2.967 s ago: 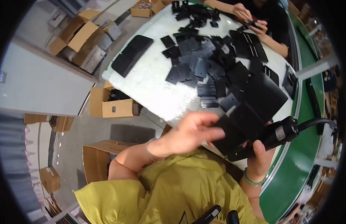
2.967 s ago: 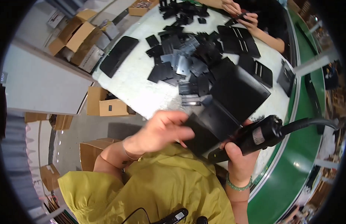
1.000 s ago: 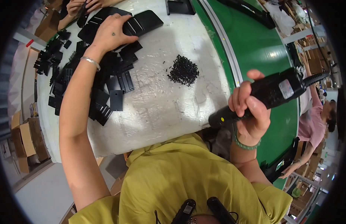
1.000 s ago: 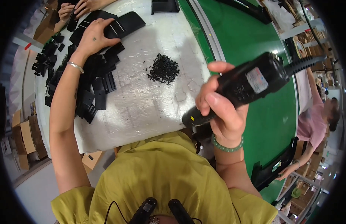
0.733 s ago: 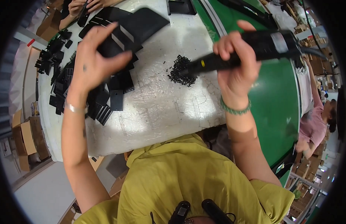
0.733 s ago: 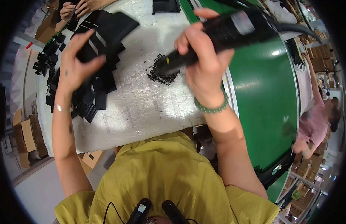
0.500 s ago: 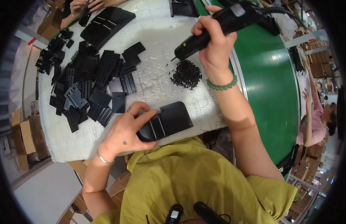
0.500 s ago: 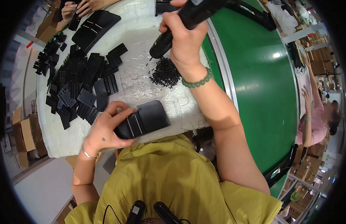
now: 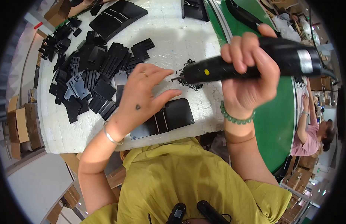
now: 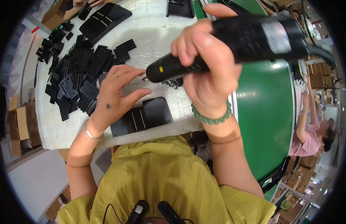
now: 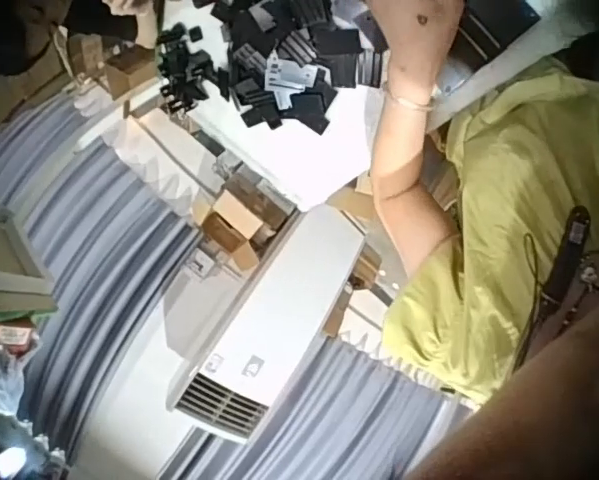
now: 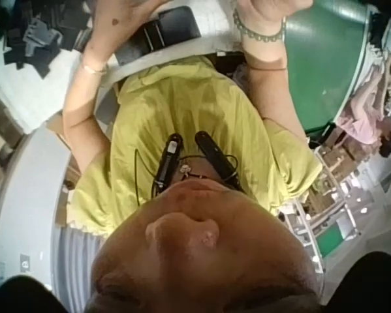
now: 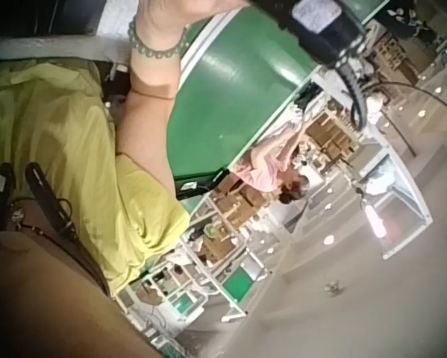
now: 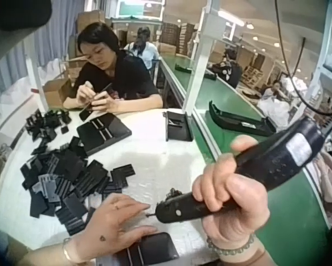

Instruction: Assemble small black plastic components using an electric screwdriver and screws at a production workstation.

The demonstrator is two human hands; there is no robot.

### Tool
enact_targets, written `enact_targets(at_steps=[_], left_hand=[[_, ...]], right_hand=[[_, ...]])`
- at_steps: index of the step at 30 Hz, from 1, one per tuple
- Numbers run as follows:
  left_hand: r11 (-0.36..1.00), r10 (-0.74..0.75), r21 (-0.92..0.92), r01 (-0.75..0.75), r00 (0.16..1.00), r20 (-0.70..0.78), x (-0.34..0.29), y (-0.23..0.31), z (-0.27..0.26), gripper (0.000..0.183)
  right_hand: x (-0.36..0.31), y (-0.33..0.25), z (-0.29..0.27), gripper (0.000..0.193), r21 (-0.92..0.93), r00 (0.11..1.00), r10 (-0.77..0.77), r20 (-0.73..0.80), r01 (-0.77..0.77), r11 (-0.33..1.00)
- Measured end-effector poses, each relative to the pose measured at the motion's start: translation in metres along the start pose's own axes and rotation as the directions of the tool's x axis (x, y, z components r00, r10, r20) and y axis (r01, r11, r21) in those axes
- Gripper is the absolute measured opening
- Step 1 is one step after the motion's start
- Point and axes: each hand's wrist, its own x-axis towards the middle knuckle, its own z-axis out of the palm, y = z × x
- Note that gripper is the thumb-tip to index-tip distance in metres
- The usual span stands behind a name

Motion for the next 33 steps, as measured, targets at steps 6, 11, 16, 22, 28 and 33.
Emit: enact_targets(at_steps=[6, 11, 16, 22, 28, 33], left_hand=[[0.995, 0.096, -0.026, -0.099, 0.991, -0.096, 0.001, 0.010, 0.009, 0.019], [0.978, 0.185, 0.114, -0.175, 0.980, -0.076, -0.007, 0.016, 0.004, 0.018], [0.974, 0.188, 0.128, -0.189, 0.982, 0.019, -0.011, 0.021, -0.002, 0.020], [0.969, 0.244, 0.052, -0.241, 0.969, -0.050, -0.021, 0.019, 0.004, 0.018], [0.993, 0.099, -0.064, -0.097, 0.995, 0.027, -0.030, 0.021, 0.002, 0.032], [0.961, -0.151, 0.253, 0.115, 0.980, 0.128, -0.026, -0.023, -0.058, 0.052]], right_hand=[[-0.012, -0.028, 0.007, 0.038, 0.055, 0.993, -0.029, 0.112, 0.023, 0.998], [-0.016, -0.030, 0.002, 0.038, 0.042, 0.919, -0.006, 0.394, -0.012, 0.999], [-0.031, -0.037, 0.014, 0.038, -0.078, 0.931, 0.000, 0.365, 0.031, 0.996], [-0.035, -0.040, 0.019, 0.037, -0.137, 0.932, -0.012, 0.363, 0.066, 0.988], [-0.043, -0.038, 0.021, 0.035, -0.189, 0.927, -0.003, 0.376, 0.080, 0.979], [-0.042, -0.034, 0.009, 0.038, -0.153, 0.944, 0.048, 0.325, 0.003, 0.988]])
